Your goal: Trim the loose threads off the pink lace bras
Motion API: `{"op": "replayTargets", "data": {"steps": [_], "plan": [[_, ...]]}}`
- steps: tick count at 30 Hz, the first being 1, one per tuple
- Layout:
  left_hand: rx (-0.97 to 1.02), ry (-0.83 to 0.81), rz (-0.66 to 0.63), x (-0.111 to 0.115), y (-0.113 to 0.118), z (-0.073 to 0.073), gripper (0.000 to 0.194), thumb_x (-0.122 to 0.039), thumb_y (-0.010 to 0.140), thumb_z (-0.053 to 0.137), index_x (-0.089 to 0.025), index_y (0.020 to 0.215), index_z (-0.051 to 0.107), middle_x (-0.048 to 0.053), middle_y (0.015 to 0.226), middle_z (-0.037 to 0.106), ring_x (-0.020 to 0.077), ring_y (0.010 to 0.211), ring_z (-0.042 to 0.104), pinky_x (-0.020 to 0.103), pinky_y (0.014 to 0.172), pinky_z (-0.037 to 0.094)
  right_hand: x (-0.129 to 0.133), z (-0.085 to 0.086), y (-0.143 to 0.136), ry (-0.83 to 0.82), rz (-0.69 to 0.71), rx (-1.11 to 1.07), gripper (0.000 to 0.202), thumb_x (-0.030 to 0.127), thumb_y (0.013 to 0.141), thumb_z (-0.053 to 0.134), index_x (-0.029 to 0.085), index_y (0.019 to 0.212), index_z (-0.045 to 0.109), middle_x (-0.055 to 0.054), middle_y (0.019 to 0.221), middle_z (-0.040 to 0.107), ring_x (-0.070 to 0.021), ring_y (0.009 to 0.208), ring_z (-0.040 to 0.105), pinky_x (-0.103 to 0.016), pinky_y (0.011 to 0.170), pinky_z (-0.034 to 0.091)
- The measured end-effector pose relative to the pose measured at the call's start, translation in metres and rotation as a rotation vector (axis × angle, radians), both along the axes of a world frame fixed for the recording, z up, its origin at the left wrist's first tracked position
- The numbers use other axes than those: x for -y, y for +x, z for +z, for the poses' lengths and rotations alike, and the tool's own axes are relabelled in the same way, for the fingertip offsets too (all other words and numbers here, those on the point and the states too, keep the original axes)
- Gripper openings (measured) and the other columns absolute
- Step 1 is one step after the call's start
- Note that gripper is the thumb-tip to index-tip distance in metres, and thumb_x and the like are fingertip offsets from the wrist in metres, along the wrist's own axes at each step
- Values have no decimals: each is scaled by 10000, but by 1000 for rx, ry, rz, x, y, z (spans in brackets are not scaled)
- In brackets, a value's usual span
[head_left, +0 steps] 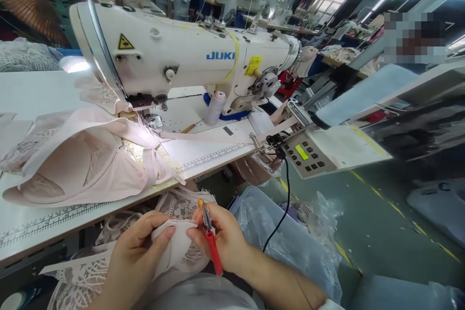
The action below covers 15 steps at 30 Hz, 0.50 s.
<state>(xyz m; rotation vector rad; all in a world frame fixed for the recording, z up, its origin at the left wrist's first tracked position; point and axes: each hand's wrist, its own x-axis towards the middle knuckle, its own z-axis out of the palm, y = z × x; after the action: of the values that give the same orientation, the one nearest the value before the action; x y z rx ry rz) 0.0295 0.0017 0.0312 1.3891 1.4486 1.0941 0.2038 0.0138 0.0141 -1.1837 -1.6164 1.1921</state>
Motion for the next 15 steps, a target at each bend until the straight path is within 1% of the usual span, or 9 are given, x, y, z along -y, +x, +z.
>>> {"op": "replayTargets", "data": {"steps": [4, 7, 9, 12, 15], "plan": [[77, -37, 32, 1, -1, 1, 98, -286, 734, 673, -254, 643, 689, -29, 705, 657, 124, 644, 580, 151, 565, 450, 1, 1, 0, 69, -22, 27, 243, 301, 731, 560, 222, 653, 344, 23, 621, 438, -122, 543, 397, -249, 513, 338], [122, -62, 2, 1, -1, 2, 90, -285, 716, 698, -250, 634, 686, -27, 709, 646, 125, 639, 574, 153, 537, 447, 1, 3, -1, 107, -25, 17, 199, 284, 727, 563, 215, 668, 386, 19, 647, 462, -125, 566, 419, -245, 530, 354], [150, -86, 3, 0, 0, 2, 94, -292, 692, 721, -241, 622, 685, -22, 703, 639, 127, 612, 562, 163, 504, 441, 2, 4, -2, 114, -45, -9, 147, 258, 715, 567, 211, 703, 428, 16, 679, 483, -126, 590, 436, -240, 544, 367], [222, -144, 78, 0, 3, 2, 106, -304, 660, 741, -228, 613, 684, -12, 708, 632, 128, 596, 545, 167, 423, 391, 2, 5, -2, 95, -74, -50, 134, 234, 703, 576, 210, 740, 450, 18, 697, 489, -125, 610, 445, -236, 558, 384], [256, -155, 134, 0, 7, 4, 101, -287, 625, 757, -222, 597, 685, -3, 726, 636, 142, 659, 568, 157, 445, 410, 2, 5, -1, 64, -83, -56, 151, 249, 705, 585, 212, 731, 441, 19, 690, 489, -123, 600, 442, -233, 548, 390]]}}
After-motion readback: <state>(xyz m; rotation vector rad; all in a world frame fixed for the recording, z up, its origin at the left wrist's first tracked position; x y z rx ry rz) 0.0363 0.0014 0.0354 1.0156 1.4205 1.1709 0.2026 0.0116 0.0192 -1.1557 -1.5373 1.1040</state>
